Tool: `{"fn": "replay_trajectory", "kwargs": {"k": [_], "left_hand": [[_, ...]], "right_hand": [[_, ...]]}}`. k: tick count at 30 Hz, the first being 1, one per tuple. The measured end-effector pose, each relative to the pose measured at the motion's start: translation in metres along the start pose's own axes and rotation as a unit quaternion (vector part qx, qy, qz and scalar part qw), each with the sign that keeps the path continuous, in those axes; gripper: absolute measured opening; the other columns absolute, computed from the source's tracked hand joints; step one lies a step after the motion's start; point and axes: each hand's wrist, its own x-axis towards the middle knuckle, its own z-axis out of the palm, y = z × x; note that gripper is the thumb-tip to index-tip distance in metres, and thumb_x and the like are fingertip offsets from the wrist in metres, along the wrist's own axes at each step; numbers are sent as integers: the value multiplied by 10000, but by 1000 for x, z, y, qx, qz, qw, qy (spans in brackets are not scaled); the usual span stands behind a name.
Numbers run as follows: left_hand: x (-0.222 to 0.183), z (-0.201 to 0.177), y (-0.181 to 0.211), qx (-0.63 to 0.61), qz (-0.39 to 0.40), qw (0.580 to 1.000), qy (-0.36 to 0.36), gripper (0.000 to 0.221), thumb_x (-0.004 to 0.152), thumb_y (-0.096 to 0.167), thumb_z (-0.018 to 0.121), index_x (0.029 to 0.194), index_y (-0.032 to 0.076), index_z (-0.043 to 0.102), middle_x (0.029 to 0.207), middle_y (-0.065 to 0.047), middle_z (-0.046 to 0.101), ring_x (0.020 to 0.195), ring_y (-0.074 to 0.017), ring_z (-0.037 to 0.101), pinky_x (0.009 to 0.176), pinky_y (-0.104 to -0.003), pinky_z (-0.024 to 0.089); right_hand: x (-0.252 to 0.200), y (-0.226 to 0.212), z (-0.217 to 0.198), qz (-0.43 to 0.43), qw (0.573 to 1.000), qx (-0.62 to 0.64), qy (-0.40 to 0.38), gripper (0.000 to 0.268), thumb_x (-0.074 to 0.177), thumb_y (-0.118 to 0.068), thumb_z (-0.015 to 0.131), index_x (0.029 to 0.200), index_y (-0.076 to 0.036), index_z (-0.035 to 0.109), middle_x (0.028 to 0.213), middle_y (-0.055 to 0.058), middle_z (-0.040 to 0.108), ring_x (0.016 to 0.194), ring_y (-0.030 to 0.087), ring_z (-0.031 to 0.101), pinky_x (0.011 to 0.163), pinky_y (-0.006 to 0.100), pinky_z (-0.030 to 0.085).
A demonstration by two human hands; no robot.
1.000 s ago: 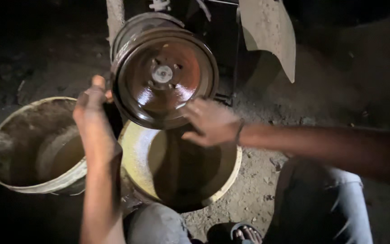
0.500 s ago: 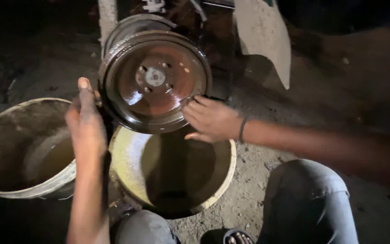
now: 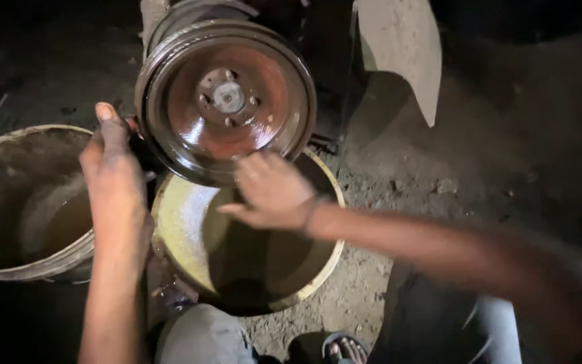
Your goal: The person cleans a rusty metal automotive wheel hub or drum by hand, scrubbing it with a small brush and rinsing it in a yellow bucket of water.
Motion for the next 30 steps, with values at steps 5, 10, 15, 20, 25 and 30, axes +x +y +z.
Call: {"fn": "replay_trajectory", "kwargs": {"k": [5, 10, 15, 20, 25, 30], "left_hand": [[-3, 18, 16, -104, 71, 992, -19, 632, 1102, 560, 471, 1063, -54, 614, 967, -36, 610, 897, -153, 504, 839, -319, 475], [-12, 20, 23, 147, 132, 979, 50, 778, 1109, 622, 392, 1314, -111, 549, 1182, -157, 638, 1093, -195, 541, 976, -376, 438], [-9, 14, 26, 40, 20, 999, 27, 806, 1048, 632, 383, 1180, -121, 636, 1110, -261, 677, 991, -255, 571, 945, -364, 514], [-11, 6, 28, -42, 117, 991, -41, 753, 1068, 652, 387, 1258, -35, 629, 1243, -107, 713, 1129, -173, 648, 994, -313, 481], [-10, -2, 37, -113, -16, 992, -44, 776, 1004, 631, 393, 1296, -39, 655, 1222, -124, 714, 1070, -192, 659, 966, -346, 514], [0, 12, 29, -221, -9, 975, -13, 782, 1024, 616, 452, 1365, -66, 625, 1157, -143, 663, 1077, -221, 629, 982, -358, 510]], "right_hand": [[24, -31, 7, -8, 997, -5, 81, 539, 936, -485, 610, 1002, 44, 687, 1110, 209, 654, 1069, 325, 602, 835, 427, 505], [-14, 65, -31, -215, 962, -168, 24, 615, 1070, -518, 527, 1019, 61, 730, 1042, 210, 649, 1054, 328, 562, 941, 493, 526], [11, -30, -6, 3, 990, -113, 78, 672, 883, -585, 533, 827, 56, 728, 1071, 282, 659, 1079, 400, 585, 876, 479, 507], [-8, 10, -13, -22, 1000, -2, -18, 646, 1032, -509, 549, 987, 119, 695, 1093, 236, 626, 1070, 356, 568, 818, 429, 511], [-11, 5, -15, -1, 1000, -8, -2, 814, 934, -638, 545, 1064, 158, 660, 1045, 231, 614, 1008, 339, 563, 890, 455, 508], [12, -40, -1, 44, 991, 44, 118, 833, 937, -639, 517, 1169, 156, 612, 1138, 254, 605, 1137, 356, 558, 962, 403, 520]]}}
